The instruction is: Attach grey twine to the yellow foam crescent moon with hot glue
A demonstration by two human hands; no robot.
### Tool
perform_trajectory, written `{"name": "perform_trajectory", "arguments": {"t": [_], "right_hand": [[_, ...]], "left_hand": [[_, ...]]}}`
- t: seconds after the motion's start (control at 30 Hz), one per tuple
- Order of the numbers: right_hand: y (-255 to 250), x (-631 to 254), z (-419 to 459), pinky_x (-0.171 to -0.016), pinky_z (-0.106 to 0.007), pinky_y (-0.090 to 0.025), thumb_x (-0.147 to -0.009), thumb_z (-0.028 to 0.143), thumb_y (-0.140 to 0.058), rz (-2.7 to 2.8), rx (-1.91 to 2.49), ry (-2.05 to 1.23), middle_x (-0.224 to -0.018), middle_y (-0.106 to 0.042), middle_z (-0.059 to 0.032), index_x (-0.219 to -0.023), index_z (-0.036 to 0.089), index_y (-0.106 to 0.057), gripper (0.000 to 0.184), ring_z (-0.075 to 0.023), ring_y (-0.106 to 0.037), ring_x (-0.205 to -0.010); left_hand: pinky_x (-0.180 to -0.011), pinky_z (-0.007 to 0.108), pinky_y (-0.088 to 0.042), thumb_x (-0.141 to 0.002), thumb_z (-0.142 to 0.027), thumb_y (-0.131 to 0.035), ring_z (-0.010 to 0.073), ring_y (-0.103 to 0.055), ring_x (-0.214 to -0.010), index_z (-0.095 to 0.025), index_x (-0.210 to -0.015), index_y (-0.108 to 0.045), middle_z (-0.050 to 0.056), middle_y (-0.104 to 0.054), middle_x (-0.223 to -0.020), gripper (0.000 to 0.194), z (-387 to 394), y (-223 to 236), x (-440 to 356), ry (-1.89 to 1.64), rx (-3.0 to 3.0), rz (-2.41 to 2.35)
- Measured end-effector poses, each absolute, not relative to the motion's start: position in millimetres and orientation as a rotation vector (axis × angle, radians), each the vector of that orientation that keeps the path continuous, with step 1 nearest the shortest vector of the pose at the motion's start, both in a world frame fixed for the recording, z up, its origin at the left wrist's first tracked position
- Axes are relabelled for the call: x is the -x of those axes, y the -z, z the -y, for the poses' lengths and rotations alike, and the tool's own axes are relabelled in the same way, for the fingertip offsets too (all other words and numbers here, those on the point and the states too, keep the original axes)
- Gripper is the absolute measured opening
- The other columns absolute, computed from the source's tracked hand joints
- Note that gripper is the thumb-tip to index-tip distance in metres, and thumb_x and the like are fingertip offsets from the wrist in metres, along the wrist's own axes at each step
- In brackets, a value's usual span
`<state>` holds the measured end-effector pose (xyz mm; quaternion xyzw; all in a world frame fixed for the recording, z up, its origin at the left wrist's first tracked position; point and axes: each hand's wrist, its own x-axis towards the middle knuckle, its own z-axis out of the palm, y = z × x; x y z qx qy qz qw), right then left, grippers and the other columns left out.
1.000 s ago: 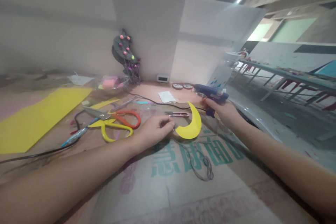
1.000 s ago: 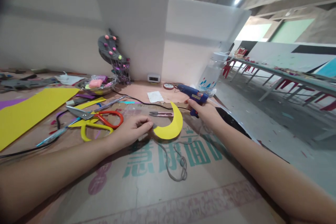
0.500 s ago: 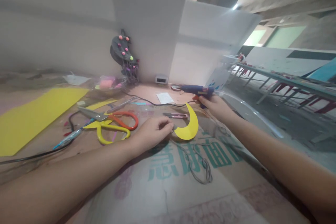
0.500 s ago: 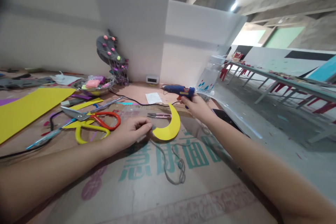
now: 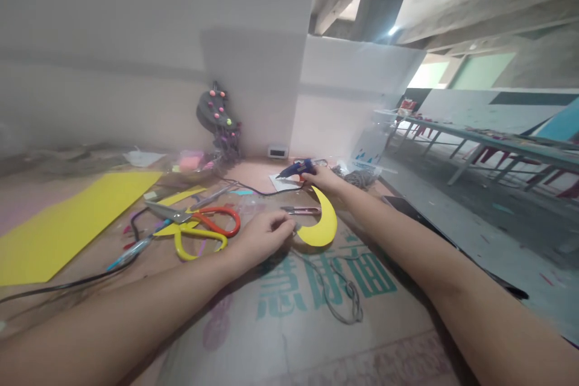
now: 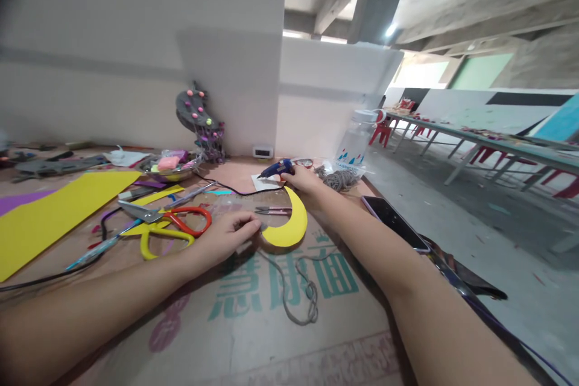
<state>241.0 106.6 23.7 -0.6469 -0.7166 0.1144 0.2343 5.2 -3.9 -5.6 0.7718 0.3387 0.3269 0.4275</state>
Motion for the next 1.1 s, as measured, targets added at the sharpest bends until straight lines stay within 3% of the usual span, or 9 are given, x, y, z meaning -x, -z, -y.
{"name": "perform_trajectory", "arguments": {"t": [0.17, 0.23, 0.33, 0.6, 0.73, 0.83, 0.9, 1.0, 1.1], "right_hand": [[-45, -259, -75, -0.075, -0.026, -0.043, -0.092, 0.032, -0.044, 1.948, 1.793, -0.108, -0.098, -0.071, -0.0101, -0.101, 0.016, -0.067, 0.029, -0.0199, -0.061, -0.087], [-50, -260, -51, -0.072, -0.028, -0.041, -0.094, 0.037, -0.041, 1.903, 1.786, -0.003, -0.094, -0.070, -0.0119, -0.096, 0.015, -0.066, 0.033, -0.0216, -0.060, -0.085], [-50, -244, -7, -0.067, -0.026, -0.040, -0.093, 0.040, -0.040, 1.953, 1.699, 0.009, -0.082, -0.068, -0.0061, -0.082, 0.017, -0.063, 0.034, -0.0186, -0.059, -0.076], [-27, -192, 64, -0.072, -0.028, -0.043, -0.089, 0.029, -0.052, 2.113, 1.379, -0.512, -0.085, -0.065, -0.0020, -0.087, 0.021, -0.054, 0.009, -0.0164, -0.059, -0.080], [-9, -188, 64, -0.080, -0.032, -0.046, -0.082, 0.027, -0.060, 2.012, 1.297, -0.748, -0.097, -0.060, -0.0026, -0.093, 0.022, -0.044, 0.020, -0.0171, -0.057, -0.089], [0, -184, 67, -0.081, -0.032, -0.048, -0.084, 0.019, -0.055, 1.984, 1.140, -0.912, -0.094, -0.060, -0.0017, -0.093, 0.023, -0.042, 0.017, -0.0153, -0.058, -0.088], [1, -181, 70, -0.073, -0.029, -0.049, -0.087, 0.014, -0.046, 1.978, 1.078, -0.946, -0.083, -0.058, 0.0008, -0.092, 0.023, -0.041, 0.011, -0.0128, -0.058, -0.077], [-5, -183, 74, -0.061, -0.025, -0.046, -0.090, 0.012, -0.039, 2.008, 1.063, -0.830, -0.075, -0.053, 0.0030, -0.092, 0.023, -0.043, 0.011, -0.0097, -0.052, -0.061], [-15, -190, 74, -0.067, -0.025, -0.046, -0.091, 0.015, -0.040, 2.075, 1.075, -0.542, -0.085, -0.060, -0.0013, -0.095, 0.022, -0.049, 0.012, -0.0119, -0.056, -0.071]], "left_hand": [[-0.057, 0.022, -0.039, -0.085, -0.038, -0.047, 0.0134, -0.049, -0.064, -0.017, -0.068, -0.056, -0.001, -0.053, -0.064, 0.029, -6, 8, -6, -0.963, -1.793, -0.895], [-0.059, 0.023, -0.041, -0.086, -0.041, -0.046, 0.0141, -0.050, -0.065, -0.016, -0.072, -0.058, 0.001, -0.057, -0.069, 0.031, -11, 12, -6, -1.026, -1.756, -0.921], [-0.059, 0.023, -0.041, -0.085, -0.044, -0.047, 0.0146, -0.051, -0.065, -0.016, -0.073, -0.060, 0.002, -0.059, -0.071, 0.033, -14, 14, -5, -1.076, -1.739, -0.940], [-0.061, 0.024, -0.038, -0.088, -0.041, -0.047, 0.0144, -0.050, -0.068, -0.017, -0.071, -0.058, 0.000, -0.056, -0.071, 0.031, -5, 2, -2, -1.076, -1.802, -0.958], [-0.065, 0.024, -0.040, -0.089, -0.040, -0.045, 0.0152, -0.053, -0.072, -0.017, -0.074, -0.058, 0.000, -0.058, -0.073, 0.031, -1, 1, -2, -1.038, -1.889, -0.946], [-0.066, 0.024, -0.040, -0.090, -0.038, -0.044, 0.0156, -0.054, -0.073, -0.017, -0.076, -0.060, -0.001, -0.059, -0.073, 0.029, 1, 0, -2, -0.974, -1.991, -0.955], [-0.064, 0.023, -0.038, -0.090, -0.036, -0.043, 0.0154, -0.053, -0.072, -0.017, -0.073, -0.059, -0.001, -0.058, -0.070, 0.030, 4, -1, -2, -0.913, -2.079, -0.945], [-0.061, 0.023, -0.036, -0.090, -0.036, -0.042, 0.0148, -0.051, -0.068, -0.016, -0.068, -0.057, -0.002, -0.055, -0.066, 0.033, 8, -5, -3, -0.831, -2.176, -0.921], [-0.058, 0.024, -0.034, -0.089, -0.035, -0.041, 0.0141, -0.050, -0.065, -0.016, -0.072, -0.061, -0.002, -0.056, -0.065, 0.033, 10, -6, -4, -0.733, -2.215, -0.949]]}}
